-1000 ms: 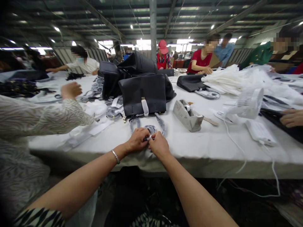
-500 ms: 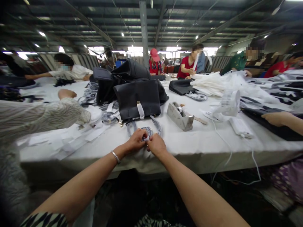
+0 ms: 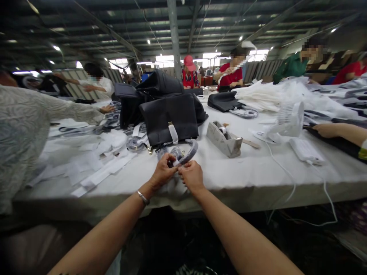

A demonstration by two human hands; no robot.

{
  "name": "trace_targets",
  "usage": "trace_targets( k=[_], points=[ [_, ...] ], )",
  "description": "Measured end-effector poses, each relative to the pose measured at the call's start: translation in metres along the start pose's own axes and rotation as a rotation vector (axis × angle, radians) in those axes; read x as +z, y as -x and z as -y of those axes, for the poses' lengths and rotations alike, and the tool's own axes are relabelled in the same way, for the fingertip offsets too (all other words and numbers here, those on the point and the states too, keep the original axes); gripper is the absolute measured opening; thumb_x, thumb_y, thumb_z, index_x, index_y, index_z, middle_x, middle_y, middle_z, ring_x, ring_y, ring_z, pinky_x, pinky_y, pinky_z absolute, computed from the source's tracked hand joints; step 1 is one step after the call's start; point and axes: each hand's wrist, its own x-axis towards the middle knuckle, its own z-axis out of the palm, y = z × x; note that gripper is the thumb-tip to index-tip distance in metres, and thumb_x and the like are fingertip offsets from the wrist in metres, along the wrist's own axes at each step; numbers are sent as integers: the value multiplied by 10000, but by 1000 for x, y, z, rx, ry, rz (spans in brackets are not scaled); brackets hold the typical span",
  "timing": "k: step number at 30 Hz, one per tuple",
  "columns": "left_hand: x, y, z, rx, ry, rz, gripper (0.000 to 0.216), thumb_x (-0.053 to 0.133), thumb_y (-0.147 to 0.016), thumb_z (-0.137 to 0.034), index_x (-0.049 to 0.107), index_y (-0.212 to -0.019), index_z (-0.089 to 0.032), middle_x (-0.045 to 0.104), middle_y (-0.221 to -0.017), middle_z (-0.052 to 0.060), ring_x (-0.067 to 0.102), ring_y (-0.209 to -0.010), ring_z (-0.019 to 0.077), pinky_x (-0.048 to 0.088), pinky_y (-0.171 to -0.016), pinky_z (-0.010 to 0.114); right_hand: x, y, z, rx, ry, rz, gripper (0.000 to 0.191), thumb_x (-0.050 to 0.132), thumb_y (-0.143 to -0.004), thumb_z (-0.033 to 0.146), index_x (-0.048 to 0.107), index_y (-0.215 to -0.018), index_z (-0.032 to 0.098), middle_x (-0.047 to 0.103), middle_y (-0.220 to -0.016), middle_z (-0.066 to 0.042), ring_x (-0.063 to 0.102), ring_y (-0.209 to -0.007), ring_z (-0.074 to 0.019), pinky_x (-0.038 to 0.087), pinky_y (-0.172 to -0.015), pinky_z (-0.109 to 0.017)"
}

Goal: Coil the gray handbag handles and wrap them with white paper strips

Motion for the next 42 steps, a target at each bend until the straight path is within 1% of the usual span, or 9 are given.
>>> trace_targets(
  k=[9,14,17,19,23,27,33,38,42],
  points=[
    [-12,-4,-11,-108,149,86,340,712,-618,-212,486,-869,-172,507,-783,-45,456,-650,83,388,-626,212,-23,-27,5,-111,14,263,122,639,-665,112,679,-779,127,611,-559,30,478,-437,-81,413,-453,-200],
    [-21,-6,-7,-186,252,153,452,742,-594,-223,467,-949,-173,542,-805,-33,512,-683,94,403,-624,207,-30,-36,-1,-547,297,290,130,619,-786,182,705,-883,177,707,-897,-31,616,-858,-173,461,-841,-280],
    [-27,-2,1,-198,327,237,533,760,-629,-253,499,-1085,-165,603,-907,13,578,-790,141,459,-710,248,-28,-44,-5,-677,458,324,122,606,-826,237,699,-872,173,693,-870,-60,604,-842,-182,444,-853,-286],
    [-32,2,4,-177,341,269,505,740,-693,-283,537,-1139,-162,631,-1021,54,597,-923,190,473,-825,299,-23,-50,-6,-693,399,392,144,601,-825,238,700,-902,166,693,-877,-57,611,-827,-175,452,-827,-268],
    [-38,10,0,-89,156,250,422,693,-775,-313,603,-1163,-174,631,-1083,66,551,-1037,233,421,-950,356,-18,-63,-7,-575,184,588,225,626,-800,272,713,-982,174,713,-892,-7,640,-833,-170,470,-758,-230],
    [-39,11,-16,14,-59,326,329,629,-812,-304,631,-1115,-174,617,-1001,60,498,-1011,234,387,-957,374,-26,-75,-6,-515,437,529,225,706,-734,390,741,-740,167,666,-645,6,607,-657,-166,404,-605,-216],
    [-31,11,-24,52,-259,375,261,621,-810,-388,591,-954,-172,533,-862,48,455,-896,217,403,-830,337,-33,-79,7,-688,818,389,327,756,-665,477,712,-662,153,709,-785,-106,622,-796,-245,369,-684,-270],
    [-21,14,-19,97,-393,284,117,552,-835,-265,476,-794,-186,507,-826,49,452,-864,216,407,-773,340,-29,-80,17,-816,785,468,334,751,-673,465,679,-659,139,711,-874,-171,602,-921,-292,382,-829,-318],
    [-18,15,-16,134,-520,262,84,530,-815,-219,460,-778,-192,515,-801,58,467,-835,228,422,-751,354,-36,-78,24,-865,945,508,242,695,-744,380,694,-722,139,710,-867,-166,618,-882,-276,390,-800,-314]
  ],
)
